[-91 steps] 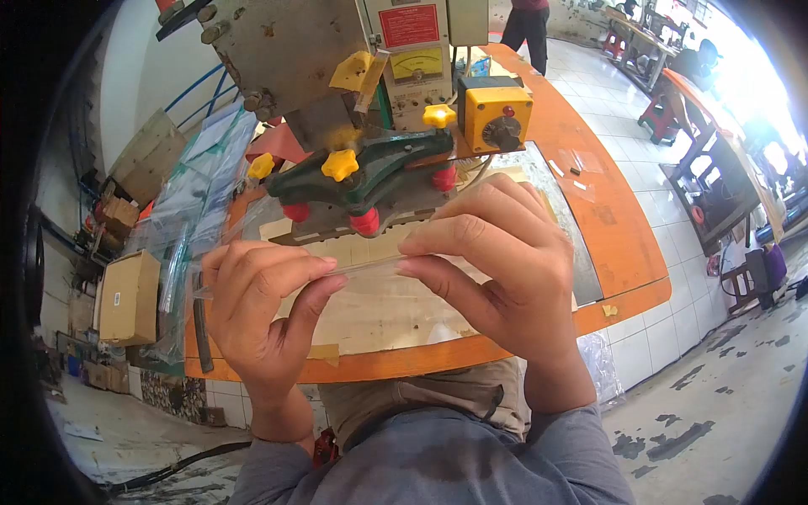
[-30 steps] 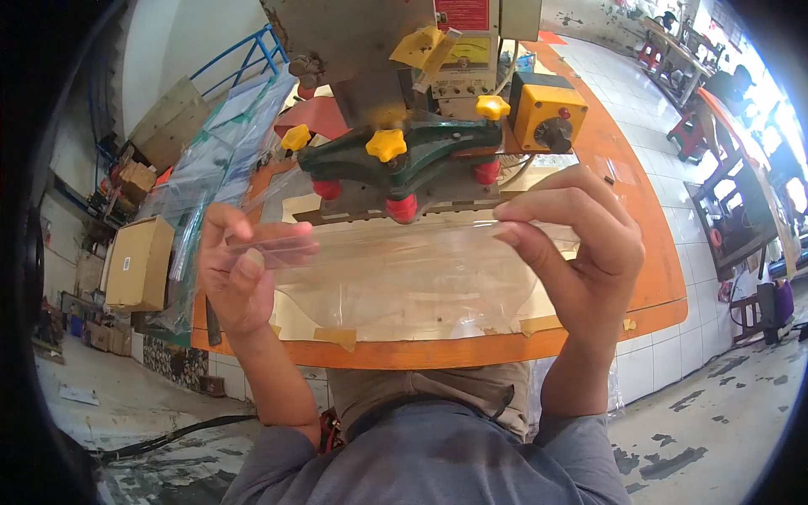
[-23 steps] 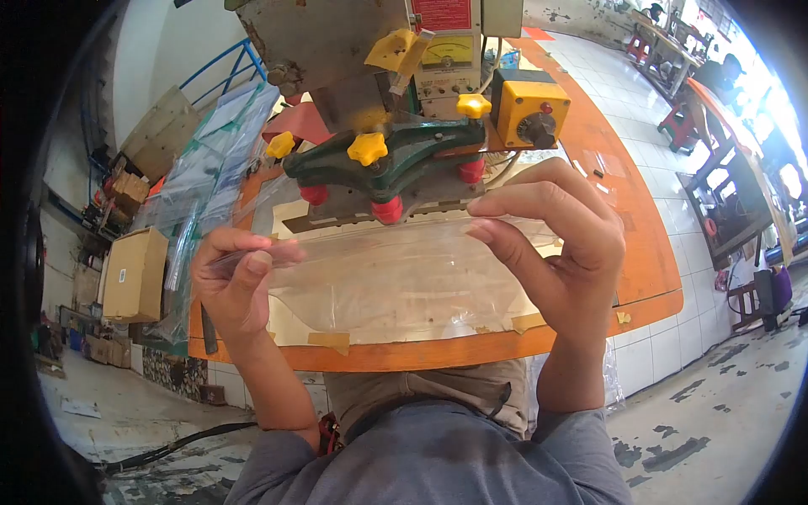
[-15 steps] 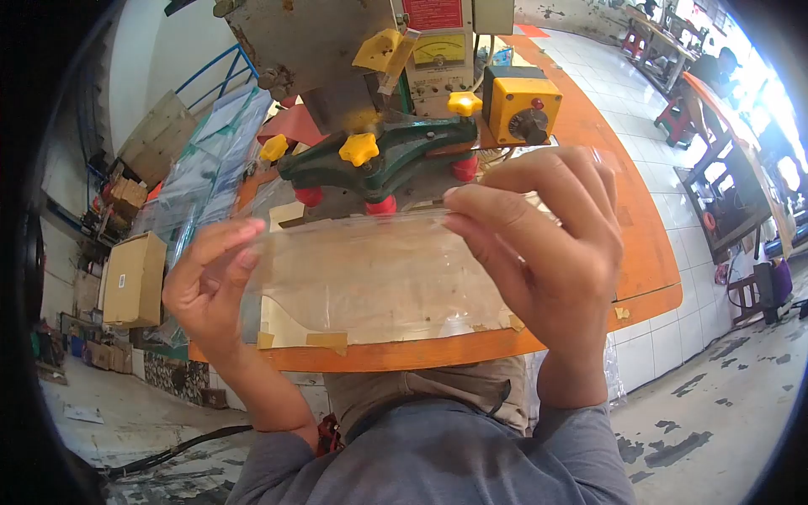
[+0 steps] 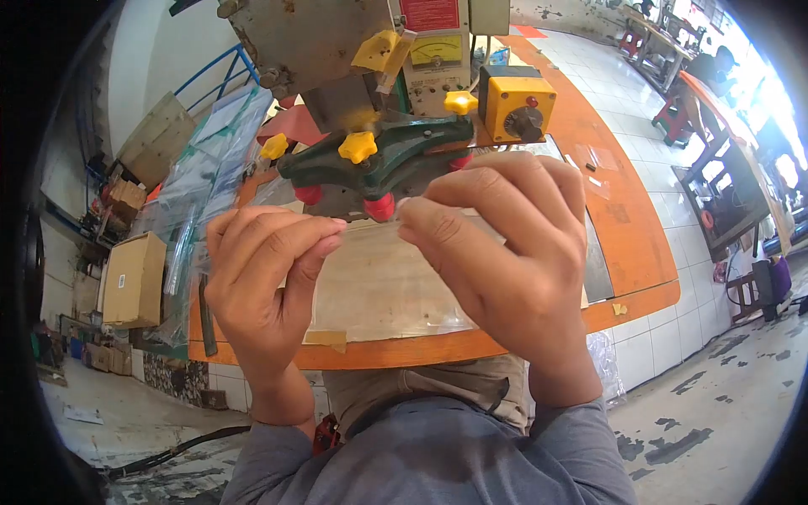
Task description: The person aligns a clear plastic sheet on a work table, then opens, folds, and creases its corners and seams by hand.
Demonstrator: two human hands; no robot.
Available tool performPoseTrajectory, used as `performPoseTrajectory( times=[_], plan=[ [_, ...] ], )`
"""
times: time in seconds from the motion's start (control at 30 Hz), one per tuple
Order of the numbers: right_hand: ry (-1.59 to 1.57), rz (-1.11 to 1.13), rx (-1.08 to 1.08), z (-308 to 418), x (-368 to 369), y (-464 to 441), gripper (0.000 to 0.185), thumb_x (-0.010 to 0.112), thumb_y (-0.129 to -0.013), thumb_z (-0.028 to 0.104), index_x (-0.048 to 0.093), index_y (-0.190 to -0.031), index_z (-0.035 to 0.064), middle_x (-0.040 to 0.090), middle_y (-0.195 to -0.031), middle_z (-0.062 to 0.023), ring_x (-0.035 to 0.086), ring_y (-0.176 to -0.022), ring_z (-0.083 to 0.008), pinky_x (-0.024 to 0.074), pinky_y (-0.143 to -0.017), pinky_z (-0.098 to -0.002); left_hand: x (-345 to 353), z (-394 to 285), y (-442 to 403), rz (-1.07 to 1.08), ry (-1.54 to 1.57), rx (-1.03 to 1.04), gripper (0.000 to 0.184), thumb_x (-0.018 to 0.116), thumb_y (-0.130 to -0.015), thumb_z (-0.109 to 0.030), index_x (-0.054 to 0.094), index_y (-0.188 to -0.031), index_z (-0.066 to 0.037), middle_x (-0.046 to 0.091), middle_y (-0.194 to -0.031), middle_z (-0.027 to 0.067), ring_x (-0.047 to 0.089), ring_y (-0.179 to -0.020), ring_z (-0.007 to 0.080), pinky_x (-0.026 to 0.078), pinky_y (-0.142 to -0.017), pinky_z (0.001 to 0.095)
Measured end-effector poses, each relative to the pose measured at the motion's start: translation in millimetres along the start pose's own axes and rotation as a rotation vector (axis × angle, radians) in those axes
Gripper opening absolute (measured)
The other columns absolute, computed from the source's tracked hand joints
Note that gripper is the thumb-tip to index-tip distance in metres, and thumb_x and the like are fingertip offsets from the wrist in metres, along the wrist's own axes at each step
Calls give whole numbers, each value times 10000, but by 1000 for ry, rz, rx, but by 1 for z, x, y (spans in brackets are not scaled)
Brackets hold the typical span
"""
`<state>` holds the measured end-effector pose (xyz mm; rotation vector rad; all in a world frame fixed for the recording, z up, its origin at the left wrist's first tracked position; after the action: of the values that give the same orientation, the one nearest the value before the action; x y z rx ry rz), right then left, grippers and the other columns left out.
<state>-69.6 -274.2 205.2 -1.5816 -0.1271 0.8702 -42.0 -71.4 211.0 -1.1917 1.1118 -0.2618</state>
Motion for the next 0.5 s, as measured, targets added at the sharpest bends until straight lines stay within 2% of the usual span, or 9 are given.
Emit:
performPoseTrajectory(
  times=[0.3, 0.37, 0.5],
  plan=[
    [-32, -4, 17, 6, 10, 2, 262, 857, -705, 199, 784, -944, 124, 691, -849, -9, 644, -840, -210, 439, -796, -361, 2, 2, 4, -17, -34, 40, 125, 790, -851, -170, 751, -934, -85, 706, -805, 16, 644, -753, 202, 418, -782, 343],
    [-39, 9, -1, 5, 10, 3, 242, 850, -722, 207, 777, -935, 121, 686, -843, -9, 636, -826, -203, 427, -784, -356, 3, 7, 10, -59, -9, 104, 169, 815, -782, -154, 753, -936, -117, 699, -835, -3, 653, -776, 175, 402, -818, 348],
    [-90, -6, 26, 6, 13, 2, 209, 840, -751, 220, 765, -914, 113, 675, -823, -8, 616, -801, -194, 407, -774, -346, 3, 6, 10, -54, 19, 64, 170, 818, -788, -167, 750, -937, -119, 709, -844, -4, 660, -774, 174, 396, -819, 349]
  ],
)
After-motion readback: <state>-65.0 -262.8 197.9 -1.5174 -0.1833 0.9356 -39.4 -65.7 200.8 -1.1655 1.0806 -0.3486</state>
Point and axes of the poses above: each hand's wrist, its own y-axis away from the middle knuckle, its own x-axis out of the palm, z = x × y, the point moved 3 cm from there along -y, towards the middle knuckle
